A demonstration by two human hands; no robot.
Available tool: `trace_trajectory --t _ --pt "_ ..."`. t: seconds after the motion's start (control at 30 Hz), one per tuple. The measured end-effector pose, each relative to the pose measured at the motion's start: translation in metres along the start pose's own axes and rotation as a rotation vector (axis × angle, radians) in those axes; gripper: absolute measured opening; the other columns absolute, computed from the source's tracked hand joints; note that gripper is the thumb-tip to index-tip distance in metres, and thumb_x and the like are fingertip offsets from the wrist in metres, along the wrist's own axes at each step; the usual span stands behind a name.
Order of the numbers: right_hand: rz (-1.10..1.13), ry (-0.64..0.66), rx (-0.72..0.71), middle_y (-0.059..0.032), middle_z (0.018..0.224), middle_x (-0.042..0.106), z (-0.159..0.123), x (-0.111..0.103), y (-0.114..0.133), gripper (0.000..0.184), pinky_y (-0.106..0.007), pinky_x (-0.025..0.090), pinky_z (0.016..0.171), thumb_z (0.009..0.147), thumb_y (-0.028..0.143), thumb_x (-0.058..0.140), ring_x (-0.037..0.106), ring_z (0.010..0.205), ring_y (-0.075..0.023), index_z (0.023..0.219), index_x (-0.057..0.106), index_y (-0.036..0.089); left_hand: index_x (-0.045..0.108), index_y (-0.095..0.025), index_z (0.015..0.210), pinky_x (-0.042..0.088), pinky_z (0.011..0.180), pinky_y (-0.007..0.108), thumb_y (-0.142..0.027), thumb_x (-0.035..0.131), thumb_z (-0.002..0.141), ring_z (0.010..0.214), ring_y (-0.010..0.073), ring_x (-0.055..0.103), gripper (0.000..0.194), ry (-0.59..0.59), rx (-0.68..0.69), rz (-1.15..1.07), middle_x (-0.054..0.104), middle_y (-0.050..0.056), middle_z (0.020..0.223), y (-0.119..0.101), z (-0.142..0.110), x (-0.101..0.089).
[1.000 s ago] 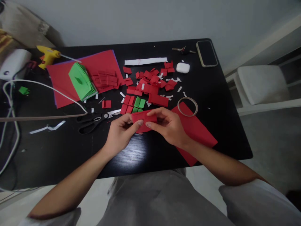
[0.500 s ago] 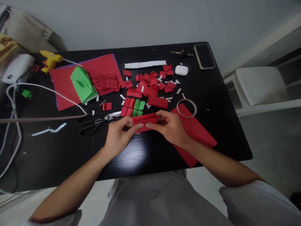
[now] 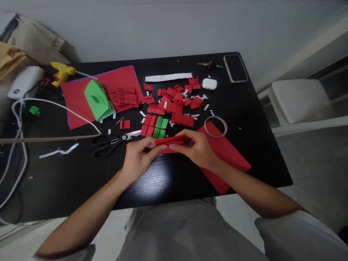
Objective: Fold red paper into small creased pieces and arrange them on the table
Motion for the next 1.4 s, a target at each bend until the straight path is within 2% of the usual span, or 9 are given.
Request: trace_trajectory --t 0.2,0.3,0.5,0.73,0.9,1.03,1.13,1.27,1.4 --pt "-0.100 -0.034 -0.062 -0.0008 0.083 0.082 -0.004 -0.002 0.006 0.019 -0.030 0.057 0.068 0.081 0.038 0.091 0.073 0.075 -0.0177 0.090 0.084 0.024 0.073 -0.017 0.079 0.043 0.051 0.014 -0.018 0.080 0.087 0.052 0.0067 0.058 0.011 0.047 0.042 -0.017 0.069 -0.005 0.062 -0.003 -0.004 0.005" --pt "-0.105 -0.040 -0.081 -0.0012 0.084 0.083 -0.005 -0.002 0.009 0.018 -0.030 0.058 0.069 0.082 0.038 0.090 0.075 0.076 -0.0181 0.091 0.084 0.024 0.074 -0.017 0.080 0.044 0.052 0.015 -0.018 0.080 0.087 0.053 0.0074 0.060 0.010 0.046 0.034 -0.027 0.071 -0.004 0.064 -0.001 -0.004 0.004" --pt "-0.116 -0.043 -0.124 0.0003 0.091 0.084 -0.007 -0.003 0.018 0.011 -0.031 0.063 0.078 0.085 0.029 0.087 0.078 0.083 -0.0179 0.095 0.085 0.027 0.071 -0.017 0.073 0.037 0.048 0.017 -0.031 0.081 0.089 0.048 0.0067 0.049 0.023 0.046 -0.046 -0.055 0.061 -0.005 0.055 0.004 -0.003 0.005" --pt "-0.081 -0.057 -0.025 -0.0004 0.084 0.082 -0.005 -0.003 0.007 0.011 -0.032 0.062 0.074 0.084 0.031 0.087 0.075 0.076 -0.0182 0.092 0.084 0.024 0.065 -0.018 0.065 0.037 0.047 0.021 -0.047 0.085 0.081 0.048 0.0094 0.048 0.040 0.078 -0.193 -0.169 0.060 -0.003 0.055 0.016 -0.002 0.011" --pt "-0.168 0.046 -0.058 -0.0006 0.087 0.081 -0.002 0.004 0.008 0.018 -0.029 0.058 0.074 0.080 0.032 0.090 0.074 0.080 -0.0178 0.093 0.082 0.022 0.065 -0.017 0.065 0.042 0.052 0.021 -0.041 0.087 0.080 0.051 0.0106 0.054 0.035 0.183 -0.272 -0.243 0.065 -0.002 0.056 0.020 -0.004 0.025" --pt "-0.204 0.128 -0.084 -0.0009 0.093 0.081 -0.002 0.010 0.011 0.017 -0.030 0.057 0.082 0.081 0.028 0.090 0.076 0.087 -0.0181 0.095 0.083 0.022 0.066 -0.016 0.066 0.040 0.054 0.021 -0.037 0.083 0.082 0.052 0.0101 0.053 0.031 0.272 -0.297 -0.255 0.065 -0.002 0.058 0.021 -0.010 0.036" --pt "-0.215 0.165 -0.131 -0.0015 0.091 0.080 -0.003 0.015 0.014 0.016 -0.030 0.057 0.080 0.082 0.030 0.090 0.074 0.085 -0.0179 0.092 0.082 0.022 0.066 -0.016 0.066 0.041 0.056 0.021 -0.032 0.079 0.082 0.055 0.0107 0.054 0.026 0.312 -0.287 -0.245 0.065 -0.002 0.060 0.021 -0.013 0.042" --pt "-0.257 0.175 -0.168 -0.0018 0.085 0.077 -0.004 0.018 0.015 0.017 -0.031 0.057 0.076 0.086 0.037 0.086 0.072 0.079 -0.0175 0.085 0.079 0.022 0.068 -0.017 0.067 0.043 0.057 0.022 -0.028 0.076 0.082 0.058 0.0122 0.058 0.020 0.327 -0.307 -0.233 0.068 -0.001 0.061 0.023 -0.016 0.046" --pt "-0.325 0.164 -0.268 -0.0033 0.088 0.076 -0.009 0.021 0.022 0.011 -0.032 0.058 0.078 0.094 0.031 0.077 0.072 0.081 -0.0177 0.089 0.077 0.022 0.068 -0.017 0.067 0.045 0.058 0.022 -0.027 0.074 0.082 0.058 0.0125 0.061 0.019 0.312 -0.321 -0.236 0.070 0.000 0.063 0.024 -0.015 0.047"
Point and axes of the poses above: each hand's wrist, its own z-axis towards the middle knuckle, its own x-axis out of the palm, y = z × x, the point moved 9 cm from there along z, towards the middle knuckle
